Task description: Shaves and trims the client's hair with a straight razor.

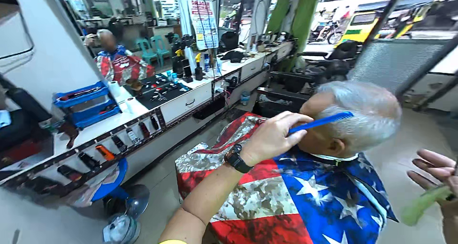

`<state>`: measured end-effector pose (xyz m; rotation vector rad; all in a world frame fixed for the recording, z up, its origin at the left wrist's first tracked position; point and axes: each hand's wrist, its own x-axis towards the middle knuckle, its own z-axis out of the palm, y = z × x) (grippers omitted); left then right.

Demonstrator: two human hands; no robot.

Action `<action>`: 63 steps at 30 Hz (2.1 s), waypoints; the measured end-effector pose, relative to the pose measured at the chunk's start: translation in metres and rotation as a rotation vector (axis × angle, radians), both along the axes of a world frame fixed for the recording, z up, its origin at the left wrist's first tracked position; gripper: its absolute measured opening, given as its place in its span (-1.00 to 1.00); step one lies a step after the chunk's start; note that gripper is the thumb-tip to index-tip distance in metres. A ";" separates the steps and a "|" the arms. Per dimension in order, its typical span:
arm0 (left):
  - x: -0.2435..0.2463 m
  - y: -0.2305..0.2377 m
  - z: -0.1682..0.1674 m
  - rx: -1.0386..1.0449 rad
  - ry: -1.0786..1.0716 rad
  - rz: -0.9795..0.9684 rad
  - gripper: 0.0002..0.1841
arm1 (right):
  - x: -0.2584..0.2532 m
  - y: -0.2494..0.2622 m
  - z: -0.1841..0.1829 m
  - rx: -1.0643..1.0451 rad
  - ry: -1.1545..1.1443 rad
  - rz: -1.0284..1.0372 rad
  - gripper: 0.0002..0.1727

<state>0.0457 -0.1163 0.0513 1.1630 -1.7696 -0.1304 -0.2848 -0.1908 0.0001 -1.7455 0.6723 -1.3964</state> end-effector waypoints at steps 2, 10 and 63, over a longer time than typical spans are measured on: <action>0.011 -0.009 0.004 -0.019 -0.015 0.002 -0.80 | 0.007 0.005 0.001 0.000 -0.004 -0.053 -0.66; 0.047 -0.032 0.011 0.029 0.017 -0.097 -0.73 | 0.052 0.031 0.003 0.007 -0.037 -0.234 -0.64; 0.039 -0.126 -0.012 0.358 0.189 -0.308 -0.43 | 0.113 0.028 0.026 0.103 0.091 -0.579 -0.68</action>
